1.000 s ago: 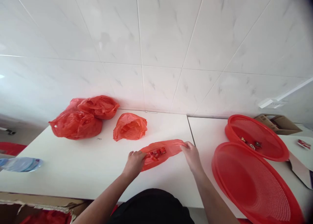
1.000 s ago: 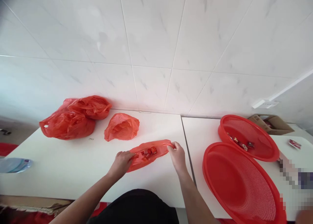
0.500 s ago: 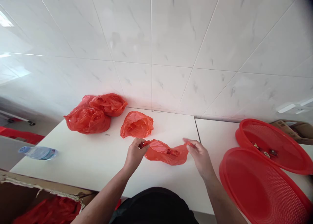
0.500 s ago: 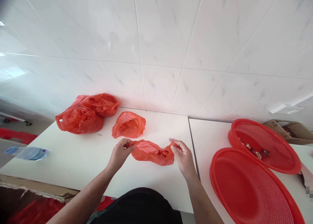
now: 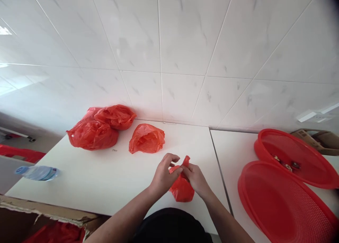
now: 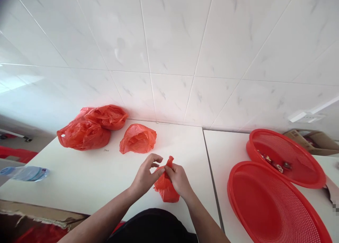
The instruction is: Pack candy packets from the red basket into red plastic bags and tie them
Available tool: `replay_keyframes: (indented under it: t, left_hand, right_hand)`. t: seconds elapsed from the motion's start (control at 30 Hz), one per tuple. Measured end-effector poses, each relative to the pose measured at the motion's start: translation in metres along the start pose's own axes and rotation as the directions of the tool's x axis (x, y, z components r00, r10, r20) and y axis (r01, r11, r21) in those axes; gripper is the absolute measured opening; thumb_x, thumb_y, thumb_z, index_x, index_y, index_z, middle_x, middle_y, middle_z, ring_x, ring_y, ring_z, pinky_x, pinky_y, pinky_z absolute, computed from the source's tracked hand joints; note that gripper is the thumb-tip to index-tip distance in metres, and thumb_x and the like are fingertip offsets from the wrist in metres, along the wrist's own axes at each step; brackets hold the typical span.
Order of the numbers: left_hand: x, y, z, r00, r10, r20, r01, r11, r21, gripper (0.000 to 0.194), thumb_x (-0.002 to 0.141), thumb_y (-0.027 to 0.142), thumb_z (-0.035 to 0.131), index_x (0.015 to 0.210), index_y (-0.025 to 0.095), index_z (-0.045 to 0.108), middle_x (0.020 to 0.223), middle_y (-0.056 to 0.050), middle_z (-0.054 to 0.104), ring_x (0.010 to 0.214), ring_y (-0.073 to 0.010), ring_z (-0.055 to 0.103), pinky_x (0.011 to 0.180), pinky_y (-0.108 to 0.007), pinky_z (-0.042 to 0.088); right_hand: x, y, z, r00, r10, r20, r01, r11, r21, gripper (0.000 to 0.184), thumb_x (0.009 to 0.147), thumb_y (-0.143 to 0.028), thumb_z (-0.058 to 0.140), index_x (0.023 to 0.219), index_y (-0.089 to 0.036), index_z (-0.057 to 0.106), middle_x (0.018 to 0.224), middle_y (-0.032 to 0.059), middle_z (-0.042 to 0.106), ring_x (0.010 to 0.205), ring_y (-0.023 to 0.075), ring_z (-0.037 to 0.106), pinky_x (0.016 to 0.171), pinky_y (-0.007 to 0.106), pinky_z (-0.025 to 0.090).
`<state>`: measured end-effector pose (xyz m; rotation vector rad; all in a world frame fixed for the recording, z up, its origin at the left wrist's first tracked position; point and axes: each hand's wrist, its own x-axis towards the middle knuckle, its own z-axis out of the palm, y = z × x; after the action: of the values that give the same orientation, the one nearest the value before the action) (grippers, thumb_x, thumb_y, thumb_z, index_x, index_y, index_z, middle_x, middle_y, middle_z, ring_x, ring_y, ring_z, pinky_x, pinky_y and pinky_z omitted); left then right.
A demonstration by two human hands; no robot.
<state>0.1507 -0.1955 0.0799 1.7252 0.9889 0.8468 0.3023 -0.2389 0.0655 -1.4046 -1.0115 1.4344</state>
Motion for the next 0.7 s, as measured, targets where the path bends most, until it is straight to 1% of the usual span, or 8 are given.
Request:
replay_keyframes:
  t: [0.03,0.1,0.17,0.23,0.33,0.47,0.6,0.7]
  left_hand:
    - [-0.001,-0.003,0.001,0.998,0.061,-0.005,-0.06,0.994,0.093,0.021,0.078,0.018,0.06,0.098,0.022,0.061,0.098,-0.005,0.061,0.09,-0.0184,0.057,0.081,-0.034,0.05]
    - [-0.002,-0.01,0.002,0.983,0.149,0.107,-0.17,0.959,0.225,0.023,0.077,0.02,0.065,0.1,0.023,0.065,0.096,-0.006,0.06,0.089,-0.0197,0.056,0.081,-0.036,0.049]
    - [-0.002,-0.017,0.003,0.96,0.178,0.218,-0.237,0.929,0.283,0.023,0.078,0.021,0.065,0.101,0.024,0.067,0.095,-0.006,0.061,0.089,-0.0204,0.057,0.081,-0.036,0.049]
    - [-0.001,-0.024,0.005,0.954,0.159,0.252,-0.235,0.922,0.309,0.013,0.081,0.02,0.061,0.09,0.023,0.07,0.09,-0.006,0.062,0.087,-0.0198,0.057,0.083,-0.036,0.049]
    - [0.001,-0.033,0.007,0.981,0.093,0.168,-0.137,0.953,0.271,0.016,0.083,0.015,0.055,0.073,0.022,0.066,0.088,-0.006,0.062,0.092,-0.0197,0.058,0.088,-0.035,0.047]
    - [0.003,-0.042,0.004,0.998,0.003,0.065,-0.017,0.976,0.217,0.011,0.081,0.015,0.054,0.073,0.021,0.06,0.114,-0.007,0.061,0.117,-0.0238,0.05,0.096,-0.038,0.042]
    - [0.001,-0.044,0.004,0.96,-0.207,0.188,0.178,0.971,0.161,0.012,0.084,0.022,0.046,0.073,0.021,0.051,0.079,-0.001,0.063,0.078,-0.0167,0.057,0.069,-0.029,0.045]
    - [-0.001,-0.043,0.008,0.941,-0.282,0.185,0.257,0.955,0.148,0.01,0.082,0.025,0.046,0.073,0.021,0.046,0.067,0.004,0.056,0.064,-0.0132,0.051,0.059,-0.025,0.039]
  right_hand:
    - [0.002,0.001,0.001,0.999,0.0,-0.038,0.002,0.999,0.038,0.04,0.084,-0.052,0.053,0.062,-0.019,0.049,0.052,-0.0052,0.04,0.048,0.0083,0.033,0.047,0.025,0.025]
    - [0.005,0.004,0.002,0.998,-0.024,-0.066,0.029,0.996,0.081,0.043,0.086,-0.054,0.049,0.061,-0.019,0.049,0.05,-0.0056,0.036,0.047,0.0081,0.029,0.046,0.025,0.023]
    - [0.006,0.007,0.003,0.997,-0.034,-0.064,0.039,0.995,0.089,0.045,0.087,-0.054,0.046,0.059,-0.02,0.049,0.049,-0.0052,0.036,0.046,0.0085,0.029,0.045,0.025,0.022]
    - [0.008,0.011,0.001,0.999,-0.025,-0.042,0.028,0.997,0.073,0.045,0.088,-0.054,0.043,0.058,-0.02,0.05,0.047,-0.0049,0.039,0.044,0.0089,0.032,0.044,0.025,0.024]
    - [0.007,0.018,-0.008,0.998,-0.034,0.052,0.032,0.999,0.037,0.043,0.09,-0.051,0.039,0.076,-0.018,0.064,0.051,-0.0032,0.049,0.045,0.0105,0.041,0.048,0.025,0.032]
    - [0.001,0.02,-0.025,0.977,-0.061,0.206,0.061,0.998,0.006,0.033,0.087,-0.04,0.049,0.102,-0.02,0.07,0.067,-0.0018,0.057,0.064,0.013,0.052,0.068,0.029,0.043]
    - [-0.003,0.02,-0.029,0.97,-0.057,0.237,0.079,0.993,-0.085,0.031,0.088,-0.034,0.042,0.089,-0.022,0.071,0.084,0.0015,0.064,0.081,0.0164,0.056,0.077,0.031,0.043]
    - [0.002,0.027,-0.022,0.997,-0.059,0.052,0.069,0.974,-0.216,0.026,0.078,-0.025,0.051,0.1,-0.025,0.064,0.078,-0.0016,0.062,0.07,0.0149,0.055,0.066,0.028,0.043]
